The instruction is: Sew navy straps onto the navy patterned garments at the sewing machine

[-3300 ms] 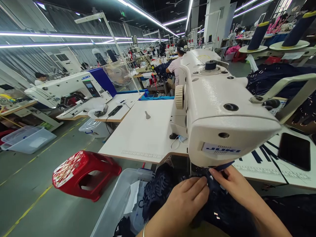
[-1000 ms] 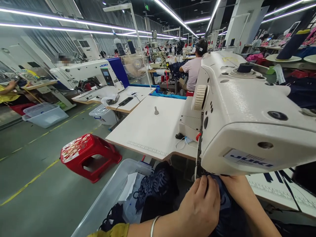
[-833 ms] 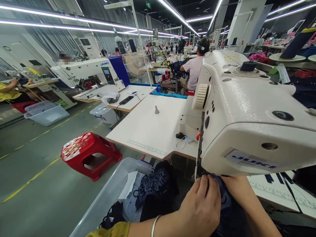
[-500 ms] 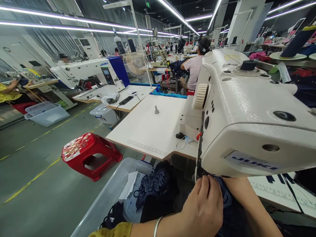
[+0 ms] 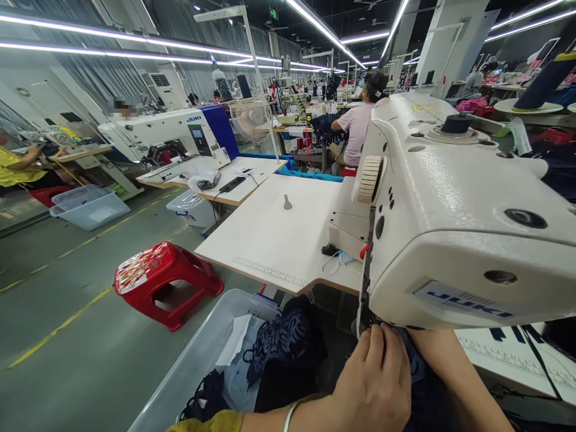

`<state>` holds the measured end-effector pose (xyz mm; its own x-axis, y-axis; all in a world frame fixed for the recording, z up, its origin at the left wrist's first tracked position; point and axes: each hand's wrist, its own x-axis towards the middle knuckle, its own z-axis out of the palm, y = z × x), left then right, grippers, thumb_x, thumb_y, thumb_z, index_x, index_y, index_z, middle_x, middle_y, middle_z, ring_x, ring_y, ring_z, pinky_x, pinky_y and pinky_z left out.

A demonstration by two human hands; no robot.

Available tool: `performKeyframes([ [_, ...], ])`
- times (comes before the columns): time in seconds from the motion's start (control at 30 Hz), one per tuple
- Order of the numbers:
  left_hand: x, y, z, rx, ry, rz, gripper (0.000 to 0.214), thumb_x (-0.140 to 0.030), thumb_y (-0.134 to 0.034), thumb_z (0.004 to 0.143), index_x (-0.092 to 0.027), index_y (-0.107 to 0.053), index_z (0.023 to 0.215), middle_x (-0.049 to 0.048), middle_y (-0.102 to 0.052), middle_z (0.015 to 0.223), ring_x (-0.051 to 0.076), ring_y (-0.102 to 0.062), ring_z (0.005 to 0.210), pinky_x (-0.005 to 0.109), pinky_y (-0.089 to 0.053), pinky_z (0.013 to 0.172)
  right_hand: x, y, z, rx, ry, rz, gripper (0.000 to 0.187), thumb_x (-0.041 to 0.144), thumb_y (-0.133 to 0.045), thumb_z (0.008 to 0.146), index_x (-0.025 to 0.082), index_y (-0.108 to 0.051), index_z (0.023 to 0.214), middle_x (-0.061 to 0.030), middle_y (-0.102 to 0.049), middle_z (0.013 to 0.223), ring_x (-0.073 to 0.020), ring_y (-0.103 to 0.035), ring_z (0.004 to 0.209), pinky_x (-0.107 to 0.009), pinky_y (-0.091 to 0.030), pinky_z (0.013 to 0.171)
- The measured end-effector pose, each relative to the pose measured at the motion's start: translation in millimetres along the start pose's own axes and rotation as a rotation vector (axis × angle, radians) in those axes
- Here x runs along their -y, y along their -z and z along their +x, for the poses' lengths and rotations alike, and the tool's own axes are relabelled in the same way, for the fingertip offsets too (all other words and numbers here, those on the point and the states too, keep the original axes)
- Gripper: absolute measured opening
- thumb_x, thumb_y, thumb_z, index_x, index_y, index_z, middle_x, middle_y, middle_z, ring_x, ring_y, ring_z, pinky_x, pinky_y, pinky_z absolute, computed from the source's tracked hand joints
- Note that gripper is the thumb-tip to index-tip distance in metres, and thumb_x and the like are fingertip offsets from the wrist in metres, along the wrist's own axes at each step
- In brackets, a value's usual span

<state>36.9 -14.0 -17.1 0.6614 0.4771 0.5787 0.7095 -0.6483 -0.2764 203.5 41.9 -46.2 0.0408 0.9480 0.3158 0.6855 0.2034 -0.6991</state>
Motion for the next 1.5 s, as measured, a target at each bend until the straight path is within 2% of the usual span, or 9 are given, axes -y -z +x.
performKeyframes([
  [0.13,0.3,-1.1,-0.7,-0.02,0.039,0.003,0.033,-0.025,-0.05,0.094,-0.004,-0.064,0.115,0.0152,-0.064,0.11,0.026,-0.06,0.101,0.036,-0.044,0.089,0.4,-1.4,-0.9,-0.088,-0.047,-0.019,0.021,0.037,-0.048,0.069,0.03,-0.063,0.056,-0.0069,-0.07,0.061,-0.0362,-0.065,0.085,-0.057,-0.044,0.094],
  [0.33,0.5,-3.7,-4.3,-0.051,0.078,0.002,0.033,-0.031,-0.047,0.099,-0.007,-0.066,0.111,0.0116,-0.065,0.11,0.022,-0.058,0.102,0.033,-0.042,0.091,-6.9,0.8,-1.7,0.003,-0.051,0.03,0.021,0.04,-0.051,0.072,0.029,-0.067,0.065,-0.008,-0.072,0.069,-0.0385,-0.064,0.097,-0.057,-0.043,0.095],
  [0.5,5.8,-1.6,-6.6,-0.011,0.078,-0.037,0.038,-0.037,-0.045,0.1,-0.007,-0.065,0.112,0.0116,-0.064,0.112,0.021,-0.057,0.101,0.031,-0.043,0.088,-4.2,5.6,2.5,0.061,-0.076,0.018,0.023,0.045,-0.056,0.072,0.028,-0.071,0.075,-0.0073,-0.075,0.08,-0.0361,-0.063,0.103,-0.052,-0.048,0.092],
  [0.7,8.8,-0.8,-7.7,0.022,-0.019,-0.027,0.038,-0.032,-0.046,0.1,-0.002,-0.061,0.118,0.0162,-0.062,0.115,0.022,-0.058,0.103,0.032,-0.044,0.09,6.0,5.9,3.1,0.07,-0.054,0.08,0.024,0.042,-0.055,0.072,0.027,-0.073,0.076,-0.0075,-0.076,0.086,-0.0349,-0.062,0.108,-0.048,-0.048,0.095],
  [0.9,7.7,0.8,-9.8,0.006,-0.02,-0.047,0.033,-0.024,-0.049,0.097,-0.003,-0.061,0.119,0.0143,-0.063,0.116,0.024,-0.059,0.105,0.033,-0.044,0.09,0.7,3.2,-6.7,0.054,-0.151,0.155,0.033,0.038,-0.053,0.079,0.02,-0.074,0.099,-0.0104,-0.075,0.105,-0.0313,-0.062,0.111,-0.044,-0.048,0.097],
  [1.0,6.5,1.3,-10.4,0.02,-0.024,-0.073,0.034,-0.023,-0.049,0.096,-0.003,-0.06,0.122,0.0132,-0.062,0.116,0.024,-0.058,0.105,0.033,-0.045,0.091,-0.1,2.5,-7.7,0.066,-0.158,0.168,0.034,0.036,-0.052,0.081,0.019,-0.074,0.1,-0.0108,-0.072,0.113,-0.0308,-0.064,0.11,-0.044,-0.048,0.097],
  [1.2,5.9,-0.9,-7.7,0.017,0.009,-0.095,0.032,-0.025,-0.046,0.099,-0.005,-0.061,0.119,0.0114,-0.063,0.115,0.022,-0.058,0.104,0.032,-0.045,0.089,-4.2,-0.5,-0.3,-0.034,0.015,0.108,0.026,0.036,-0.053,0.081,0.022,-0.074,0.088,-0.0096,-0.075,0.101,-0.031,-0.068,0.101,-0.045,-0.052,0.093],
  [1.33,7.8,-3.0,-3.7,0.01,0.03,-0.132,0.035,-0.031,-0.042,0.102,-0.007,-0.062,0.117,0.0102,-0.064,0.113,0.02,-0.058,0.103,0.03,-0.045,0.088,-9.6,-3.2,3.8,-0.041,0.047,0.083,0.019,0.034,-0.057,0.076,0.026,-0.074,0.08,-0.0087,-0.077,0.088,-0.034,-0.067,0.1,-0.049,-0.052,0.09],
  [1.5,10.2,-1.5,0.6,0.001,0.051,-0.168,0.036,-0.032,-0.04,0.102,-0.007,-0.063,0.116,0.0093,-0.064,0.112,0.02,-0.058,0.103,0.029,-0.045,0.087,-11.7,-6.0,3.1,-0.055,0.086,0.031,0.019,0.031,-0.055,0.077,0.026,-0.073,0.08,-0.0085,-0.076,0.085,-0.0346,-0.065,0.103,-0.048,-0.052,0.088],
])
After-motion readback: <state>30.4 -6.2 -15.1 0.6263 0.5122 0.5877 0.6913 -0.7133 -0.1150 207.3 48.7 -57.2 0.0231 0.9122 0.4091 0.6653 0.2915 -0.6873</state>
